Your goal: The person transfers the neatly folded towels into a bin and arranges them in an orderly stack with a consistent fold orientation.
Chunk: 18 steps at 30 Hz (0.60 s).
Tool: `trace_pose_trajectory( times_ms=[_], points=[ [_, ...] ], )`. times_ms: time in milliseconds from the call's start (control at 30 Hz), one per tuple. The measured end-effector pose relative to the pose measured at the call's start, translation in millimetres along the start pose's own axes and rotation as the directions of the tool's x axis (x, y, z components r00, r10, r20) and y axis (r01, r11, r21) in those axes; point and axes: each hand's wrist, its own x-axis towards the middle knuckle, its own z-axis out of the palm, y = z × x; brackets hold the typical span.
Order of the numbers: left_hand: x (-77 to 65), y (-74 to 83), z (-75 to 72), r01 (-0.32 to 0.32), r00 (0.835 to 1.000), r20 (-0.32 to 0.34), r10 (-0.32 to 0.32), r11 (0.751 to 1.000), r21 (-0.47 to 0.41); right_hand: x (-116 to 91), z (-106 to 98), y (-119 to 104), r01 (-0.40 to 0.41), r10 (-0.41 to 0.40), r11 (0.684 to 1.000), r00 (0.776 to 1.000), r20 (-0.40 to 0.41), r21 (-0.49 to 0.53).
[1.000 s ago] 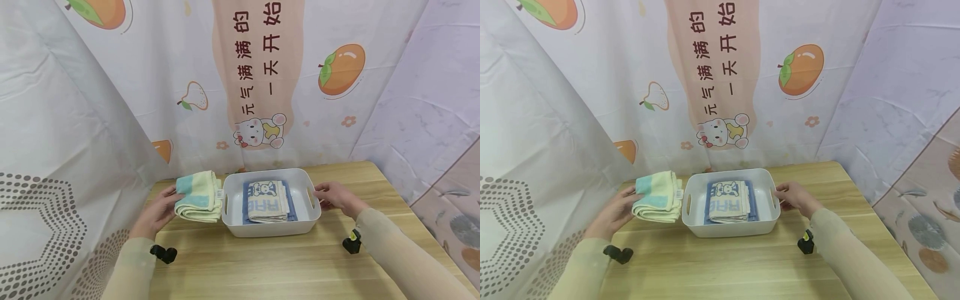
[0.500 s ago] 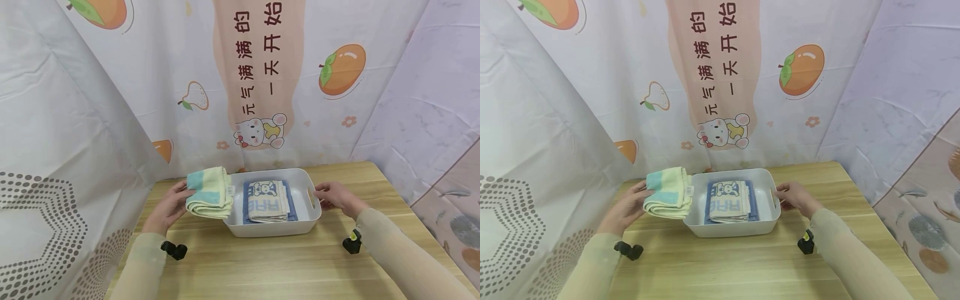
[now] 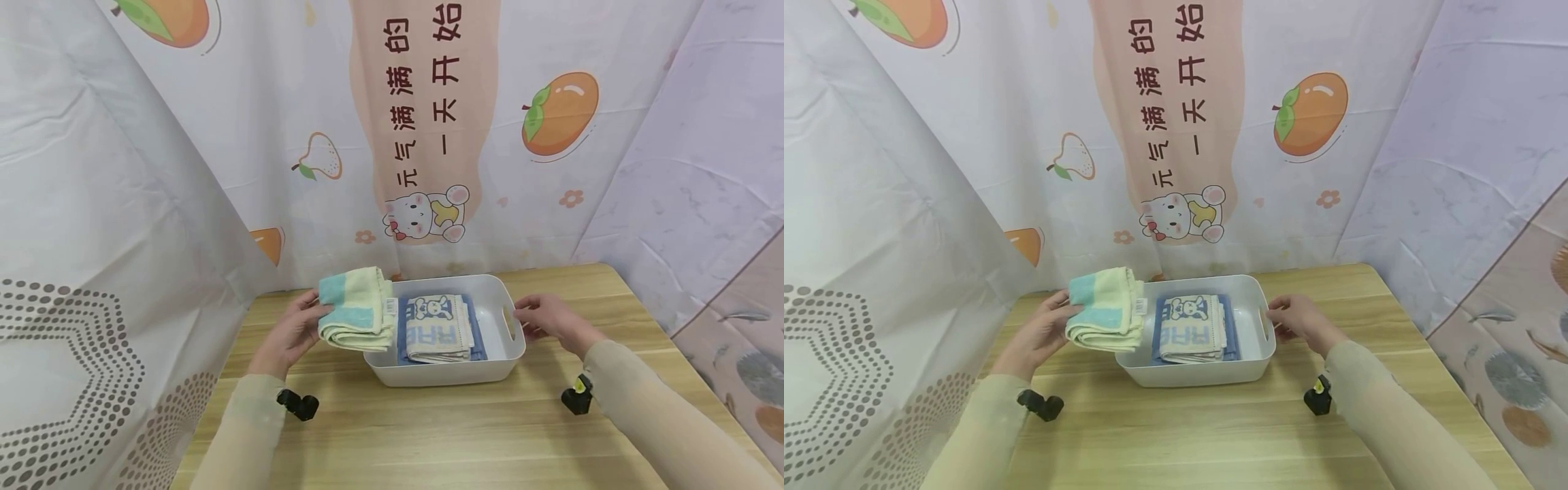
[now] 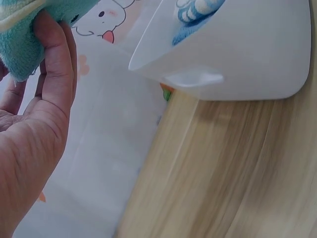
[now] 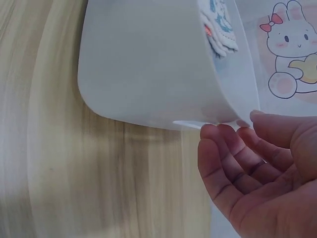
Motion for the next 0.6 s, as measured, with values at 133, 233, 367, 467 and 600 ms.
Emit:
trace_pose_trajectory(
  times_ms=[133, 233, 367, 467, 600],
  points=[
    [1.1, 1.3, 9.6, 0.003, 1.0, 0.013, -0.003, 1.0, -0.009, 0.0, -1.9, -4.8, 0.011, -0.011, 1.0, 1.0, -0.024, -0.001],
    [4.2, 0.1, 14.4, 0.014, 1.0, 0.018, -0.013, 1.0, -0.028, -0.4, -3.3, -8.0, 0.026, -0.026, 1.0, 0.999, -0.041, 0.008],
    [9.9, -3.9, 18.7, 0.025, 1.0, 0.014, -0.025, 0.999, -0.045, -1.7, -5.1, -11.7, 0.048, -0.047, 0.999, 0.997, -0.064, 0.001],
    [12.9, -6.5, 24.0, 0.023, 1.0, 0.011, -0.022, 0.998, -0.054, -1.7, -4.9, -15.9, 0.066, -0.068, 0.998, 0.993, -0.092, -0.023],
    [15.5, -8.8, 33.3, 0.016, 1.0, 0.012, -0.015, 0.997, -0.074, -2.2, -0.4, -24.1, 0.099, -0.103, 0.994, 0.988, -0.115, -0.041]
  ],
)
